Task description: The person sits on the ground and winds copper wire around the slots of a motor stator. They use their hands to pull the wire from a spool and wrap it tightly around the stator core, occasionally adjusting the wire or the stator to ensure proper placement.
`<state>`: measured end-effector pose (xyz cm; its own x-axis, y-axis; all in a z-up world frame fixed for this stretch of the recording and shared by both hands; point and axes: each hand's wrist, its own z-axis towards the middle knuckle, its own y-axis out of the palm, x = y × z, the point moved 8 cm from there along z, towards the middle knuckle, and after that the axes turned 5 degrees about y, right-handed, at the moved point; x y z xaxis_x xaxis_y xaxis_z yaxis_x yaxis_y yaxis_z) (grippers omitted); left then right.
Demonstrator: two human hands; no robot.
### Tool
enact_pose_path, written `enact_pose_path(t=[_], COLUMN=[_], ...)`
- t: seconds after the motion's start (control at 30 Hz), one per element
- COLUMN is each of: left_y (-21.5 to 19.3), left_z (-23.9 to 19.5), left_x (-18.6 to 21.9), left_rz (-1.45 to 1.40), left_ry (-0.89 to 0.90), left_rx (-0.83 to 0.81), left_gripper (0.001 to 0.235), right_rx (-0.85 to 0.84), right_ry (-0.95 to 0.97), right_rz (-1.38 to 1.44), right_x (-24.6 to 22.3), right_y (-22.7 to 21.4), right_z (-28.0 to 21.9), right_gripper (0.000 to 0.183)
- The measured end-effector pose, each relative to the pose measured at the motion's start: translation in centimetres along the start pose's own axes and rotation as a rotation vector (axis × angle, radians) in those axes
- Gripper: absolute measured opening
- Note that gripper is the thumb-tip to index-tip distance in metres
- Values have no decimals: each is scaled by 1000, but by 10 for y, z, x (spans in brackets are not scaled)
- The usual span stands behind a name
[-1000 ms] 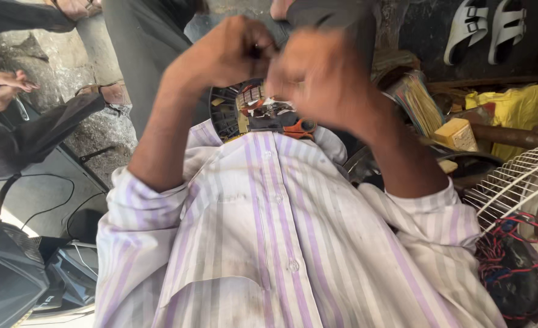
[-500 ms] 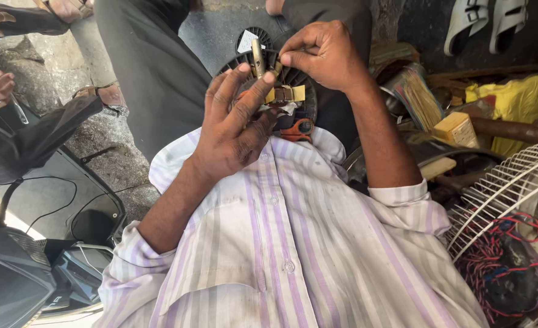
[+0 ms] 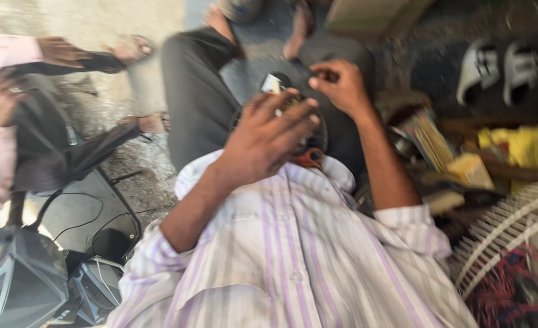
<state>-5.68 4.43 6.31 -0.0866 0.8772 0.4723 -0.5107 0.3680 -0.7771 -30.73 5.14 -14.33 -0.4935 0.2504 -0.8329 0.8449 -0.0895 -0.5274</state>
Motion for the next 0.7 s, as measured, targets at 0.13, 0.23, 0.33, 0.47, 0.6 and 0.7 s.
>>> enact_pose_path(t=[0.13, 0.23, 0.33, 0.47, 0.6, 0.7], left_y=[15, 13, 18, 34, 34, 33], left_z=[15, 19, 12, 15, 27, 25], left_x=[-7, -16, -15, -21, -20, -14], left_rz=[-130, -169, -194, -201, -163, -132], left_ry=[27, 20, 39, -11, 30, 16], left_rx=[-160, -68, -36, -155, -204, -228], left_gripper=[30, 26, 23, 17, 27, 25], right_rx=[43, 84, 102, 51, 87, 102], right_ry=[185, 202, 251, 242, 218, 207], right_rz=[136, 187, 168, 253, 195, 184], right_x=[30, 50, 71, 76, 70, 64], right_y=[4, 5, 14, 20, 15, 15], right_z=[0, 6, 5, 12, 14, 9], right_gripper=[39, 34, 32, 31, 29, 27])
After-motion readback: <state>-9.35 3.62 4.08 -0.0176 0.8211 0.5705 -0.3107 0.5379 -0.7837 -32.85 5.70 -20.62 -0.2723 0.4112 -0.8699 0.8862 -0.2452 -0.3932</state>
